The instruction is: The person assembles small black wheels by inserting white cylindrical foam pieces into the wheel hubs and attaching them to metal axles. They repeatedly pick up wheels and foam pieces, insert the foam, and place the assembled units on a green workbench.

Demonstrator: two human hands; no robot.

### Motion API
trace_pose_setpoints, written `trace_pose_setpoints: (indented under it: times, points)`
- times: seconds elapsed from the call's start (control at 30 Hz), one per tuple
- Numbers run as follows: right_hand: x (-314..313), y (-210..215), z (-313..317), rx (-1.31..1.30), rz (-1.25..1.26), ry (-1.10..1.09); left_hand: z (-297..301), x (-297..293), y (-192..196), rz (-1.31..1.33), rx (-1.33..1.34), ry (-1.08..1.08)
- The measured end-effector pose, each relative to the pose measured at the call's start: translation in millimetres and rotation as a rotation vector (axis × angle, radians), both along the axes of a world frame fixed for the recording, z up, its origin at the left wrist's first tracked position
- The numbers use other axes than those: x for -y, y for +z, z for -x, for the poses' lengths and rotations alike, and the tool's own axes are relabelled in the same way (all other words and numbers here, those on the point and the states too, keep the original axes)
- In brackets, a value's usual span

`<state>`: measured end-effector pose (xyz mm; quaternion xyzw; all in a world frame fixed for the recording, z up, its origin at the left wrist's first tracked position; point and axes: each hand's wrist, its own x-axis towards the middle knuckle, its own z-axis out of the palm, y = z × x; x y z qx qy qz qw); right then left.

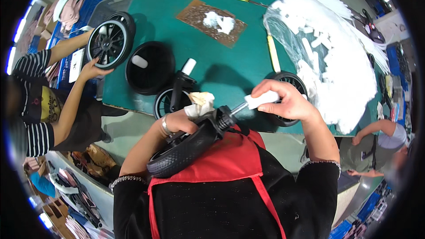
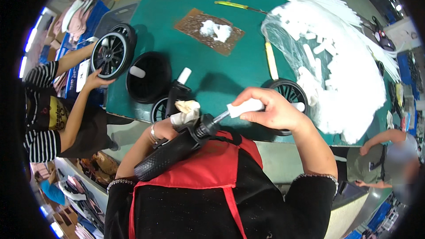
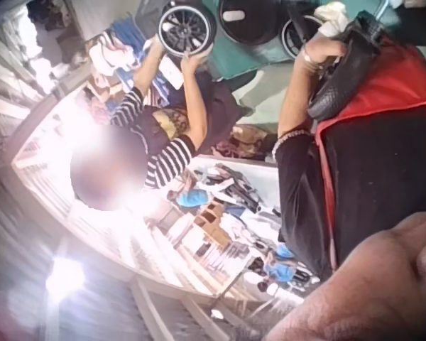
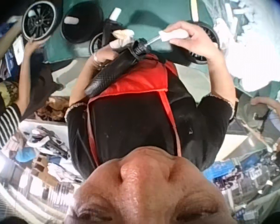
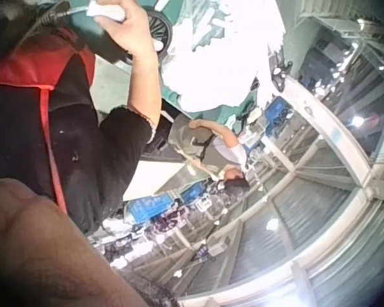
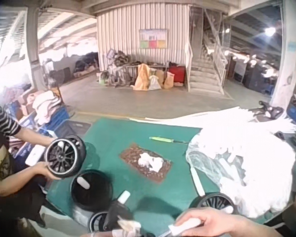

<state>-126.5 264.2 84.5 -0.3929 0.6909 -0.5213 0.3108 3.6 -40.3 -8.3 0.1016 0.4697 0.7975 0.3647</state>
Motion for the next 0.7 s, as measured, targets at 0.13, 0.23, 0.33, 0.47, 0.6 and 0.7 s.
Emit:
trace_pose_setpoints:
  times: [0.13,0.23,0.33,0.47,0.6,0.7]
  points:
    - [9,8,-14,-0.274,-0.081,-0.057,2,-4,4,0.004,0.113,-0.033]
    - [12,-6,-14,-0.152,-0.046,-0.05,2,-7,2,-0.017,0.139,-0.04]
    - [13,-10,-12,0.054,-0.053,-0.018,-4,-8,10,-0.093,0.178,0.001]
    - [17,-17,-4,0.18,-0.049,0.14,-5,-10,12,-0.06,0.248,-0.06]
    - [30,-21,-8,0.27,-0.043,0.24,-10,-15,15,-0.131,0.336,-0.038]
    - [37,-28,-10,0.253,-0.026,0.288,-11,-17,8,-0.222,0.329,-0.066]
